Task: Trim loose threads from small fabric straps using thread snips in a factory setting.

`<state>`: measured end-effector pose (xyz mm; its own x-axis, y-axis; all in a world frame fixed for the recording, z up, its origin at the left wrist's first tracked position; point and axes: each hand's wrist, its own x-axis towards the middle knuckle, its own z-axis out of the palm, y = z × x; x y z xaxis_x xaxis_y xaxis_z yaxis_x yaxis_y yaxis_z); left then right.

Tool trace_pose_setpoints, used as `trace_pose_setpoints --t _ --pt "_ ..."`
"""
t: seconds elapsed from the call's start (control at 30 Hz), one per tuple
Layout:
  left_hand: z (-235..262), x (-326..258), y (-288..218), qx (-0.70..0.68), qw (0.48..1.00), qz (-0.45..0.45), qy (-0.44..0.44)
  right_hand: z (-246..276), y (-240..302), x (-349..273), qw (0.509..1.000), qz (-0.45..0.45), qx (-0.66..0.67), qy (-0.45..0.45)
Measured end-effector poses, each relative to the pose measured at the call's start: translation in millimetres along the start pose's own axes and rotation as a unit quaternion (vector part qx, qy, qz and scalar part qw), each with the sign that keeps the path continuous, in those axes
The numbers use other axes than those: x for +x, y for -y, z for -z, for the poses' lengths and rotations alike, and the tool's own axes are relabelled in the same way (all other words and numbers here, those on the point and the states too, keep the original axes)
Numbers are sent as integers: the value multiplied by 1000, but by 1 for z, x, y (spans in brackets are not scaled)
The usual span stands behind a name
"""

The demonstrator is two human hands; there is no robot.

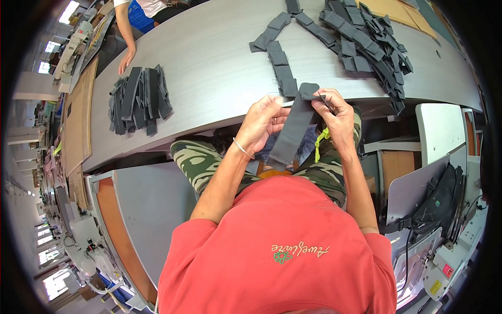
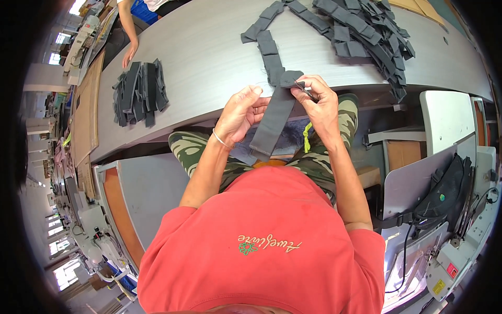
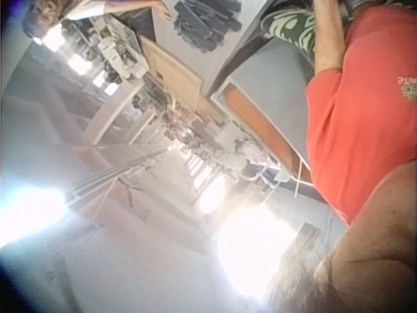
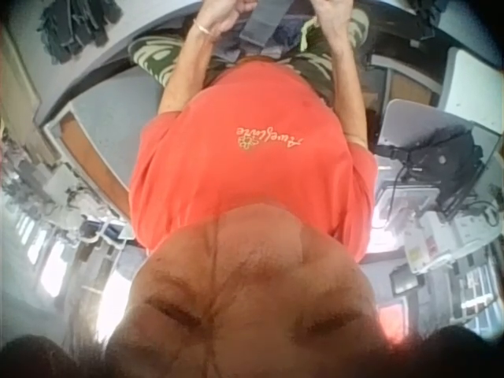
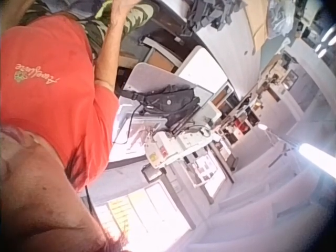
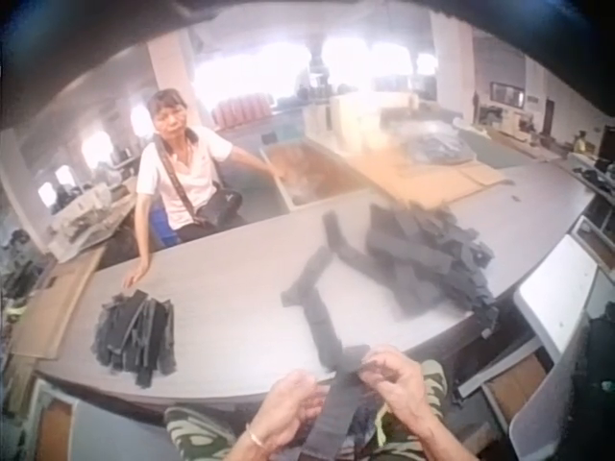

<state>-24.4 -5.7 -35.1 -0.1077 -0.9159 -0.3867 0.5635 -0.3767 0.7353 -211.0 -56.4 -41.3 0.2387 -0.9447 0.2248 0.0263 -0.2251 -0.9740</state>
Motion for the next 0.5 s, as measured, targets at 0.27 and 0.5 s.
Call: trace_pose_setpoints --t 0.27,0.5 --pt "1 -1 21 261 955 -107 -90 4 -4 -2 1000 -22 -3 -3" --pt "3 3 21 453 855 -178 -180 7 -1 -10 999 -21 -31 23"
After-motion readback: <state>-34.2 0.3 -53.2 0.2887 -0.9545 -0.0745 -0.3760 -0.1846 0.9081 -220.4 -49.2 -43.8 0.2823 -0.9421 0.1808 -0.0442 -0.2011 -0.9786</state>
